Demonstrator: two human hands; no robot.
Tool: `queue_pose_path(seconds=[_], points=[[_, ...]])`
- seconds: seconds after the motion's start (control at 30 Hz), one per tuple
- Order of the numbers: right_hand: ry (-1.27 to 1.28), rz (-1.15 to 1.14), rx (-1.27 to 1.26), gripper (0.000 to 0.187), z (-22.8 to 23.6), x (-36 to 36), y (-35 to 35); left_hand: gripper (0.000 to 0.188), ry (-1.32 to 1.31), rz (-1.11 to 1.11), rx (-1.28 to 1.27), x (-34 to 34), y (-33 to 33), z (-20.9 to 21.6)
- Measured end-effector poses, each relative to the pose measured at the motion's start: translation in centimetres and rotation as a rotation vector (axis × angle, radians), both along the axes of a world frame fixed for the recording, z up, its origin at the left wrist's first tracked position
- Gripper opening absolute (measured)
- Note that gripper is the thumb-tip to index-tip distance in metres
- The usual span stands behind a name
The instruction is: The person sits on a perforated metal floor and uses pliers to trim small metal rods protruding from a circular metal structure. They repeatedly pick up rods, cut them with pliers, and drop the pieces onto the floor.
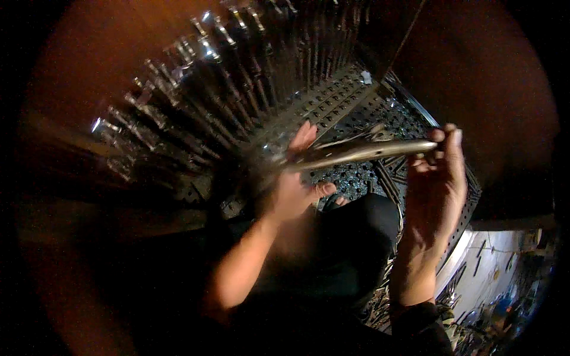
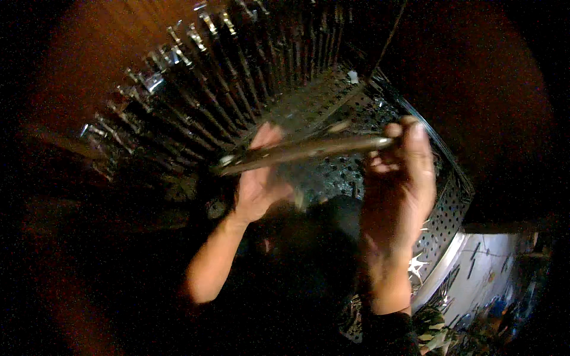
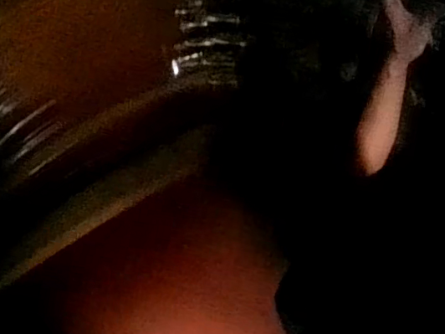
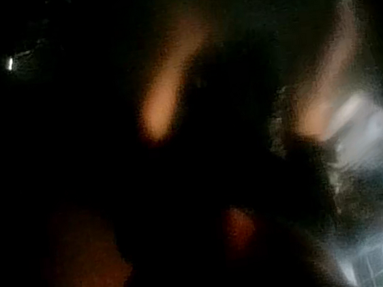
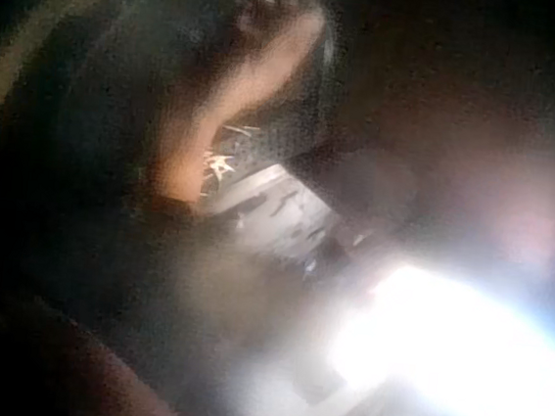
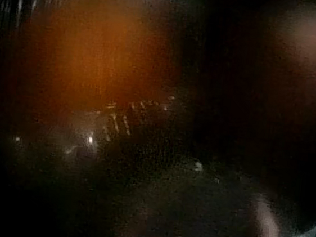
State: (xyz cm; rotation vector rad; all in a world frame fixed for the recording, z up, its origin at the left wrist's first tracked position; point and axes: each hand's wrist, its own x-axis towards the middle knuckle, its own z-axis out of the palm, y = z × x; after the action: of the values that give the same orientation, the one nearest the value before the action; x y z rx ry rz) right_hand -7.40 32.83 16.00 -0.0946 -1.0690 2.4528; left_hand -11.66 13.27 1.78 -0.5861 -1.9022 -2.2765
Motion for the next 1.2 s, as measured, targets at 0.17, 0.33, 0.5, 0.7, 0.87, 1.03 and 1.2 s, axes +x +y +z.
queue_pose_path(seconds=[0.17, 0.33, 0.5, 0.7, 0.87, 1.03, 1.2], points=[[-0.306, 0.429, -0.395, 0.017, -4.5, -0.7, -5.9, 0.065, 0.042, -0.031, 0.197, 2.4, -3.2, 1.8], [-0.514, 0.567, -0.285, 0.04, -8.9, -1.0, -7.1, 0.064, -0.242, 0.067, 0.457, 3.5, -6.3, 3.3], [-0.432, 0.377, 0.413, 0.044, -12.6, 0.7, -6.6, 0.058, -0.356, 0.151, 0.585, 3.1, -8.5, 3.9], [0.067, -0.007, 1.325, 0.049, -11.1, 0.9, -7.6, 0.06, -0.407, 0.116, 0.574, 3.0, -8.8, 4.2], [0.053, 0.005, 1.387, 0.023, -10.9, 0.7, -7.2, 0.06, -0.437, 0.047, 0.589, 3.4, -9.1, 4.0], [-0.27, 0.496, 0.784, 0.031, -10.4, 1.6, -7.2, 0.061, -0.462, 0.017, 0.606, 3.3, -9.8, 3.9], [-0.569, 0.976, 0.001, 0.058, -11.8, 1.5, -5.9, 0.06, -0.46, 0.003, 0.537, 3.4, -9.7, 3.8]])
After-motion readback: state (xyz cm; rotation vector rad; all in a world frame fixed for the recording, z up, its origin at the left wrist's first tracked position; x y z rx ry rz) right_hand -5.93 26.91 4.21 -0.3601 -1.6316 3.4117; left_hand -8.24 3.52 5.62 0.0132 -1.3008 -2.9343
